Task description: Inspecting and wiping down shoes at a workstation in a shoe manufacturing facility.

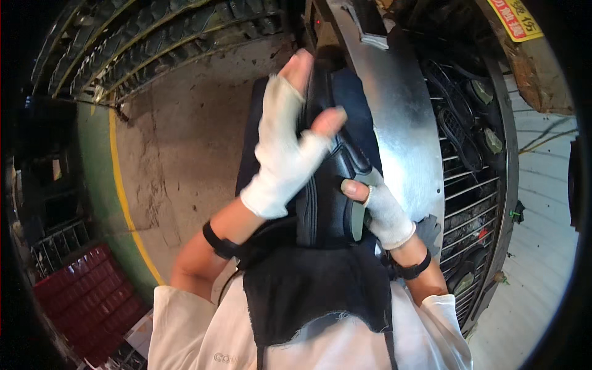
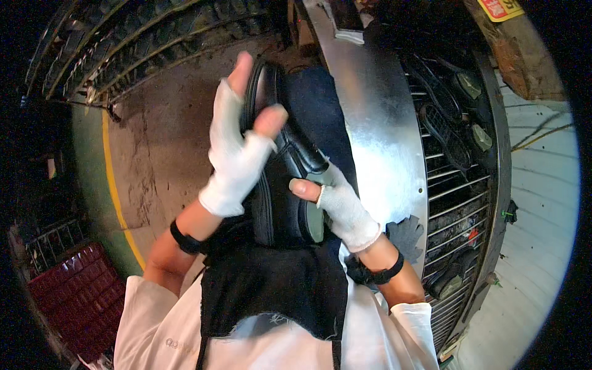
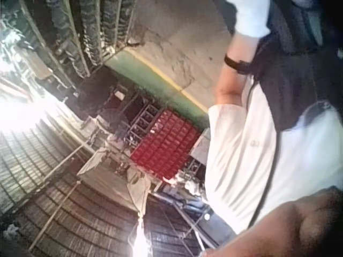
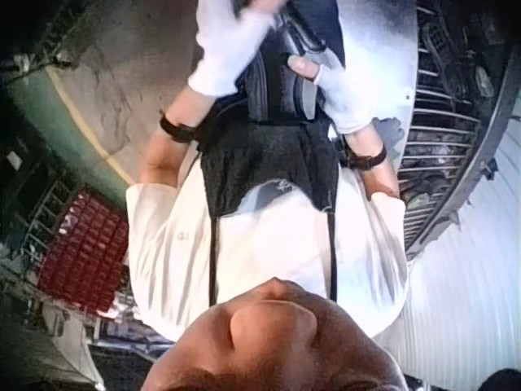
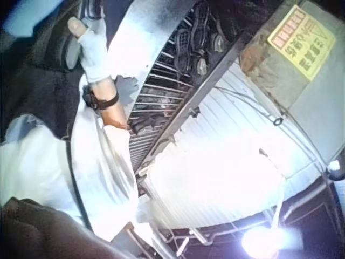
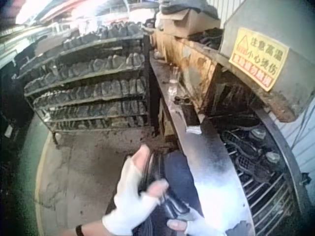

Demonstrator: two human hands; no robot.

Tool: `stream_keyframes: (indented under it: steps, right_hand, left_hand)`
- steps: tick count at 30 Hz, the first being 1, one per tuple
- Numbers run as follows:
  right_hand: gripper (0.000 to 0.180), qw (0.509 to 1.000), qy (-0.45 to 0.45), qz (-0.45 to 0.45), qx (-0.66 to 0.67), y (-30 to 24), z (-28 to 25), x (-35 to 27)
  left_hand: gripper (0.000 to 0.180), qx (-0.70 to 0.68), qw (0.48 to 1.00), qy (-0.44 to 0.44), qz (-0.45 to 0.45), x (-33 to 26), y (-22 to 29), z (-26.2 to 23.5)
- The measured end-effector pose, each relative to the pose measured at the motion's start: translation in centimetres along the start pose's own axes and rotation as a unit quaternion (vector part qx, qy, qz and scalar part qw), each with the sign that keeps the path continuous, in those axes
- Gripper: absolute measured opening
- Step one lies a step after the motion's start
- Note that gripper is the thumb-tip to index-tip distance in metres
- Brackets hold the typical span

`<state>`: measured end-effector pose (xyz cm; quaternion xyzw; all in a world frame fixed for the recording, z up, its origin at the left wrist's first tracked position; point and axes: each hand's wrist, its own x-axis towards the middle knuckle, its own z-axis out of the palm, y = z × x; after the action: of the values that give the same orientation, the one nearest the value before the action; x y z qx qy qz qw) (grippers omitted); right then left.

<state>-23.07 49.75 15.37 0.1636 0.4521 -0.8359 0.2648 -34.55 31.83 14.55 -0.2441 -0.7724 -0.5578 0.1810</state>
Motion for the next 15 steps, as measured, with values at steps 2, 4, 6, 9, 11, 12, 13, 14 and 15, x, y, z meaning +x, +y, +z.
stream_keyframes:
  steps: [2,4,6,9,11,12,13,14,15]
  right_hand:
    - [0.064,0.999,0.035,-0.028,0.014,0.4,-0.4,-0.2]
    - [0.055,0.995,0.052,-0.025,0.077,0.0,-0.6,-0.3]
    - [0.053,0.983,0.136,-0.041,0.113,-0.4,-2.7,-1.0]
    - [0.046,0.959,0.210,-0.101,0.158,-1.7,-9.4,-4.8]
    - [0.038,0.948,0.262,-0.112,0.141,-3.6,-13.0,-9.4]
    - [0.040,0.935,0.319,-0.126,0.091,-3.4,-16.8,-12.0]
    - [0.041,0.899,0.421,-0.114,-0.031,-2.7,-22.1,-16.1]
    - [0.043,0.841,0.510,-0.096,-0.152,-1.7,-26.7,-19.9]
    - [0.048,0.796,0.569,-0.090,-0.187,-1.0,-28.8,-21.9]
  left_hand:
    - [0.078,0.078,0.996,-0.039,-0.006,0.0,1.4,1.1]
    - [0.078,0.101,0.987,-0.116,0.044,1.4,1.4,1.8]
    - [0.078,0.041,0.979,-0.197,0.035,2.4,0.9,3.4]
    - [0.082,-0.095,0.947,-0.300,-0.058,2.4,0.7,3.0]
    - [0.097,-0.084,0.956,-0.275,-0.066,1.3,-0.8,1.2]
    - [0.106,-0.064,0.959,-0.259,-0.091,0.6,-1.4,0.3]
    - [0.112,-0.067,0.959,-0.241,-0.131,0.0,-2.4,-0.6]
    - [0.117,-0.067,0.957,-0.221,-0.173,-0.4,-3.1,-1.2]
    - [0.121,-0.074,0.959,-0.185,-0.202,-1.0,-3.5,-1.4]
